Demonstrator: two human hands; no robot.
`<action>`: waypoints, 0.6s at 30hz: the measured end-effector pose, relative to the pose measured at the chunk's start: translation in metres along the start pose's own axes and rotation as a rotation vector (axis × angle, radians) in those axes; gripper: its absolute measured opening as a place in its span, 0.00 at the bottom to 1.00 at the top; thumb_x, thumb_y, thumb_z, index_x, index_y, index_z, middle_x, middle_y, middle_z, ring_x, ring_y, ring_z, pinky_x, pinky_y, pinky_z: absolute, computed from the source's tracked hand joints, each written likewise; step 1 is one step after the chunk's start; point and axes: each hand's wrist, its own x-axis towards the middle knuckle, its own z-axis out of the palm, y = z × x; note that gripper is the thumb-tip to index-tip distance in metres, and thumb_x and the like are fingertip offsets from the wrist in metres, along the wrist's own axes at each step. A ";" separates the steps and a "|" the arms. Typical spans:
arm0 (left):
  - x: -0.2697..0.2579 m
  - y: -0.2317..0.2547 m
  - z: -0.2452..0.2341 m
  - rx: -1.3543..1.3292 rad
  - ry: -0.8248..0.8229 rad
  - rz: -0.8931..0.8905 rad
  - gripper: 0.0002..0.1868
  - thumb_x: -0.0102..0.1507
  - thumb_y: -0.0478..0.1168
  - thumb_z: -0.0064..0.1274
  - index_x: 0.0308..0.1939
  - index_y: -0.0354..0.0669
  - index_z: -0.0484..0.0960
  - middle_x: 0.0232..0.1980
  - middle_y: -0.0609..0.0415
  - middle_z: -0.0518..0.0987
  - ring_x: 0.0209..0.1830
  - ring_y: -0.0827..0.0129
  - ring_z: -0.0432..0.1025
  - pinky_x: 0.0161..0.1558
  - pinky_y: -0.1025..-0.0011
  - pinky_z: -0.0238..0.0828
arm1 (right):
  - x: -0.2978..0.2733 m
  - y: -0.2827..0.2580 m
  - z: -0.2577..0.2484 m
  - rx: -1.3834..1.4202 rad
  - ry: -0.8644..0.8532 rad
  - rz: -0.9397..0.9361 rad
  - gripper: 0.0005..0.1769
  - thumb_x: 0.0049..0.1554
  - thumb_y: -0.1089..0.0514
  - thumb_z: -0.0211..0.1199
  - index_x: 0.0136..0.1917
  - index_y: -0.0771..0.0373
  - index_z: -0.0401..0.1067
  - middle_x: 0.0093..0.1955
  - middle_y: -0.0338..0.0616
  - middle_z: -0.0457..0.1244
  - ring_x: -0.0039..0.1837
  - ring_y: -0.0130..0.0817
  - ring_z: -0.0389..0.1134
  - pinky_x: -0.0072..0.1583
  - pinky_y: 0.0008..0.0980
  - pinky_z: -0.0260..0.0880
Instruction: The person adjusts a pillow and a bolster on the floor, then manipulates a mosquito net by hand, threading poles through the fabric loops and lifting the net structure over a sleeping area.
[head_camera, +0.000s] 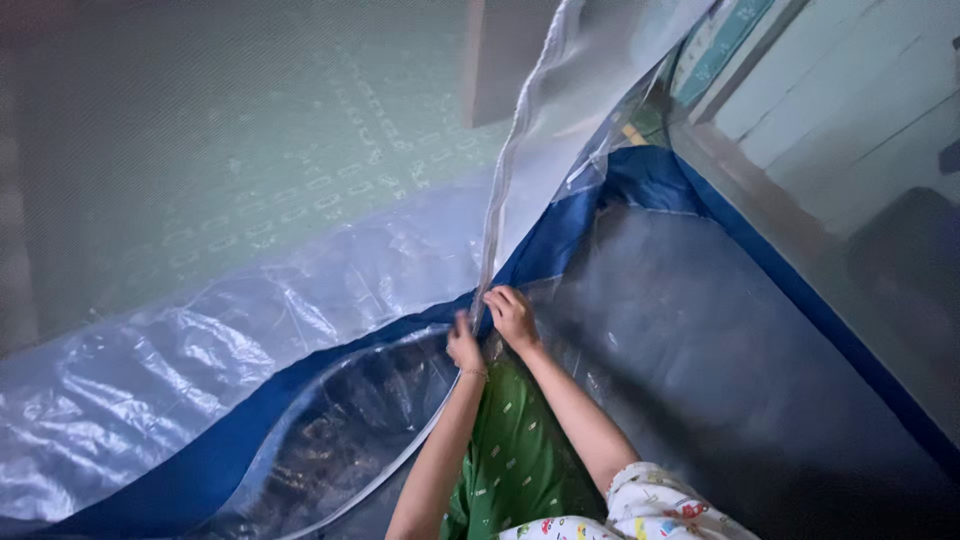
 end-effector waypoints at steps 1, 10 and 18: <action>-0.001 0.000 0.007 0.112 -0.044 0.025 0.42 0.60 0.74 0.44 0.47 0.36 0.84 0.50 0.35 0.83 0.54 0.45 0.76 0.57 0.54 0.67 | -0.003 0.002 0.000 -0.013 0.049 -0.045 0.05 0.56 0.63 0.67 0.47 0.62 0.77 0.49 0.44 0.68 0.51 0.45 0.70 0.53 0.42 0.70; -0.010 -0.005 0.053 0.324 -0.458 0.022 0.52 0.68 0.78 0.32 0.42 0.26 0.87 0.45 0.23 0.84 0.52 0.49 0.80 0.56 0.57 0.74 | 0.011 0.012 -0.007 0.076 0.210 -0.147 0.07 0.57 0.67 0.65 0.50 0.65 0.74 0.51 0.48 0.70 0.51 0.43 0.72 0.53 0.40 0.70; -0.036 0.012 0.054 -0.244 -0.553 0.243 0.36 0.72 0.62 0.39 0.70 0.36 0.70 0.69 0.52 0.72 0.68 0.72 0.65 0.67 0.74 0.57 | 0.067 -0.026 -0.041 0.139 0.257 -0.230 0.09 0.54 0.68 0.65 0.50 0.65 0.74 0.52 0.51 0.70 0.51 0.43 0.73 0.52 0.40 0.70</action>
